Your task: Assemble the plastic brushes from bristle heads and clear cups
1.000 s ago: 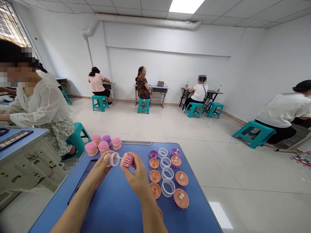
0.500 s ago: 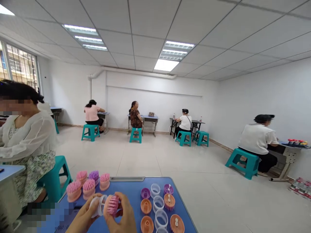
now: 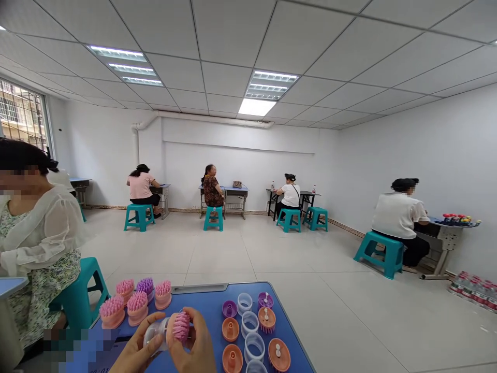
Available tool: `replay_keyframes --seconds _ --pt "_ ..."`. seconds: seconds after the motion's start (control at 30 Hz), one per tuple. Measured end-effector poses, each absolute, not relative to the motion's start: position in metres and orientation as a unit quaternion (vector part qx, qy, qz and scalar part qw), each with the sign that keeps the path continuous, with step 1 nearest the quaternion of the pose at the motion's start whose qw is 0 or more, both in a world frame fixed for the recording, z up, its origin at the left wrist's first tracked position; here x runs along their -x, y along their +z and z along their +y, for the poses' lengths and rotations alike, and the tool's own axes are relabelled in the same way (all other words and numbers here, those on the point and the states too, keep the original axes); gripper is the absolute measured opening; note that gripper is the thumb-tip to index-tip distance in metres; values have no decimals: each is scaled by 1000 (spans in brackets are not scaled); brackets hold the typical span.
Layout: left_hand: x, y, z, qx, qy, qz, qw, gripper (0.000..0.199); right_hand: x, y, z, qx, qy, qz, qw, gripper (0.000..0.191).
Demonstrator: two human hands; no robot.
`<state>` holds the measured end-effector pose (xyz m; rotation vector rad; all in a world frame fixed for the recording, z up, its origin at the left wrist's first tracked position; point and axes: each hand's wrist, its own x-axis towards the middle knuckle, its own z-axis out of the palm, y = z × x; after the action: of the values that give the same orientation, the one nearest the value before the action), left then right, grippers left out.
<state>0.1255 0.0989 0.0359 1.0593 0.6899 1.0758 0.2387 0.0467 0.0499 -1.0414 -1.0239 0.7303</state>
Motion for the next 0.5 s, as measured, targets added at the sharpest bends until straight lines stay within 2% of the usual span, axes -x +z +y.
replay_keyframes --seconds 0.17,0.5 --pt "-126 51 89 -421 471 362 686 62 -236 61 41 469 338 -448 682 38" --pt "-128 46 89 -473 427 400 658 60 -243 50 41 460 382 -496 630 47"
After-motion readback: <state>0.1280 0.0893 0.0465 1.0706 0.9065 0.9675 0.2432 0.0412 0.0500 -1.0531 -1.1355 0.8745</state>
